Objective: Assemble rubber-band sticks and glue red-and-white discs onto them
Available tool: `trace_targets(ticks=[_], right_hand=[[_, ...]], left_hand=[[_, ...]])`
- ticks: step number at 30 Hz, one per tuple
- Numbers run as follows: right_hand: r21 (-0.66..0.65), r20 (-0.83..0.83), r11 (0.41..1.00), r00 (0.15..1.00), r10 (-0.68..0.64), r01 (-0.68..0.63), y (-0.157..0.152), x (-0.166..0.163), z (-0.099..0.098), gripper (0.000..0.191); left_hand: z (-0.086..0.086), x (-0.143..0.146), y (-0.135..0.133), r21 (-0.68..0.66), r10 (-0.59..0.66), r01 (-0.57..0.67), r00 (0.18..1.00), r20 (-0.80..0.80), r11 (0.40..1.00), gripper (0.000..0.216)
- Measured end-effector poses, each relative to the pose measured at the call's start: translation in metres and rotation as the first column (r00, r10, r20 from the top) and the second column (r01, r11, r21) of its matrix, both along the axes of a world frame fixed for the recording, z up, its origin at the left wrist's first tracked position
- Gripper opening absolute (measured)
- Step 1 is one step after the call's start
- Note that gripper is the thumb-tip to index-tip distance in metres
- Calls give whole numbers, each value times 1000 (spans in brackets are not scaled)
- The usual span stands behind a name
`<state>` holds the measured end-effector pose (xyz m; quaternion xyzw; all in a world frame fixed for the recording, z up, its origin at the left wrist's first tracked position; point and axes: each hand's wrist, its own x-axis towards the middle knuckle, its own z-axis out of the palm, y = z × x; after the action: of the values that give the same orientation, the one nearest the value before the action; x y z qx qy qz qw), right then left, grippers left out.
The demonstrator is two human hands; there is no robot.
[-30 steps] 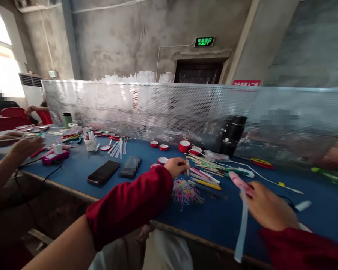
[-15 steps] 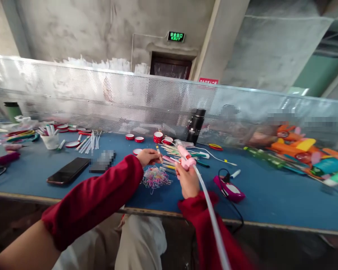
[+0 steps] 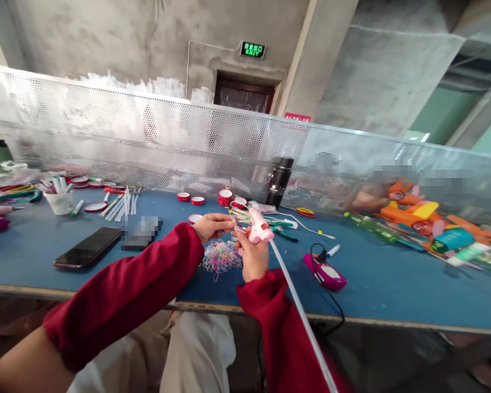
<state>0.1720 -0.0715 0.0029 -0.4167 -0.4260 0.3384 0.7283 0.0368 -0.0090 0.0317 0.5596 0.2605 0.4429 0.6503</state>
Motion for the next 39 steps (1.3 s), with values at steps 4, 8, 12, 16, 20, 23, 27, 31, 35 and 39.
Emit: trace_targets(ticks=[4,8,12,16,20,23,27,31,35,39], right_hand=[[-1,-80,997,994,77,-77,-3,-1,0,40],[-33,-93,991,987,130,-133,-7,-5,-1,39],[-57,-59,982,982,177,-180,-14,-4,-4,39],[-39,74,979,977,202,-200,-21,7,-11,44],[-47,262,978,943,206,-201,-24,23,-12,49],[-59,355,981,914,196,-187,-23,31,-11,52],[-11,382,986,911,156,-164,-21,34,-15,57],[-1,407,982,897,175,-191,-25,30,-19,61],[-47,482,958,833,270,-284,-31,24,-20,60],[-46,423,947,853,306,-317,-34,22,-23,47]], left_hand=[[3,-2,0,-94,22,-7,987,156,996,33],[3,-4,2,-102,13,9,978,210,995,29],[3,-6,5,-107,14,10,976,219,994,26],[8,-12,10,-155,67,-27,965,253,988,20],[10,-18,14,-182,64,-16,962,265,983,14],[7,-20,17,-194,69,-23,970,235,981,16],[-1,-19,23,-186,73,-28,969,238,982,24],[-6,-19,27,-183,61,-18,972,228,983,25],[-6,-21,27,-190,26,18,973,230,982,23],[-4,-23,26,-202,-3,49,974,225,978,20]])
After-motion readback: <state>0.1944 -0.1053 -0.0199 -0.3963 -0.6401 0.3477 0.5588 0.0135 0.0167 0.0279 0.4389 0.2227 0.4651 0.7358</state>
